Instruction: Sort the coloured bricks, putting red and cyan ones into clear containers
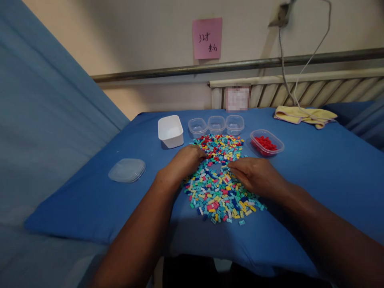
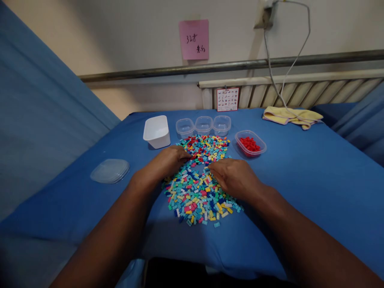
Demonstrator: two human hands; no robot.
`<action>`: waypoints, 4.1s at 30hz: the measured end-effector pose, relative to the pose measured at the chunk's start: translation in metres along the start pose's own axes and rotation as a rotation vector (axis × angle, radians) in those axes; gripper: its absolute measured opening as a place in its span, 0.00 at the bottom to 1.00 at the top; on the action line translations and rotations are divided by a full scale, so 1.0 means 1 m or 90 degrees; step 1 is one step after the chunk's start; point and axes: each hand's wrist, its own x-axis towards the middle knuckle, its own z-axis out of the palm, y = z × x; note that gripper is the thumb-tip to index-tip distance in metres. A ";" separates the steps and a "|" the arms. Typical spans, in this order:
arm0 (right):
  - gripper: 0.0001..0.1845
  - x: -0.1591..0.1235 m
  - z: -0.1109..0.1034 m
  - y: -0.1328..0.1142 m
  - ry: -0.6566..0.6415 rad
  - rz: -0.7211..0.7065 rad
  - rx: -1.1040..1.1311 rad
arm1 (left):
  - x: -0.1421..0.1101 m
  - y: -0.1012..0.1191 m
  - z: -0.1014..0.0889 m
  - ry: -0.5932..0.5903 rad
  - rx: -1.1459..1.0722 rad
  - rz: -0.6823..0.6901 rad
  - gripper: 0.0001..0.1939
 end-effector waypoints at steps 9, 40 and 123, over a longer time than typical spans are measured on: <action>0.16 0.000 0.001 0.001 0.016 -0.015 0.013 | 0.001 -0.005 0.002 -0.023 0.084 0.014 0.11; 0.23 0.003 0.009 -0.014 0.196 0.024 0.229 | -0.006 0.029 -0.005 0.030 -0.774 -0.104 0.15; 0.23 0.028 0.014 0.001 -0.038 -0.077 0.041 | -0.005 -0.005 0.008 0.039 -0.012 -0.021 0.18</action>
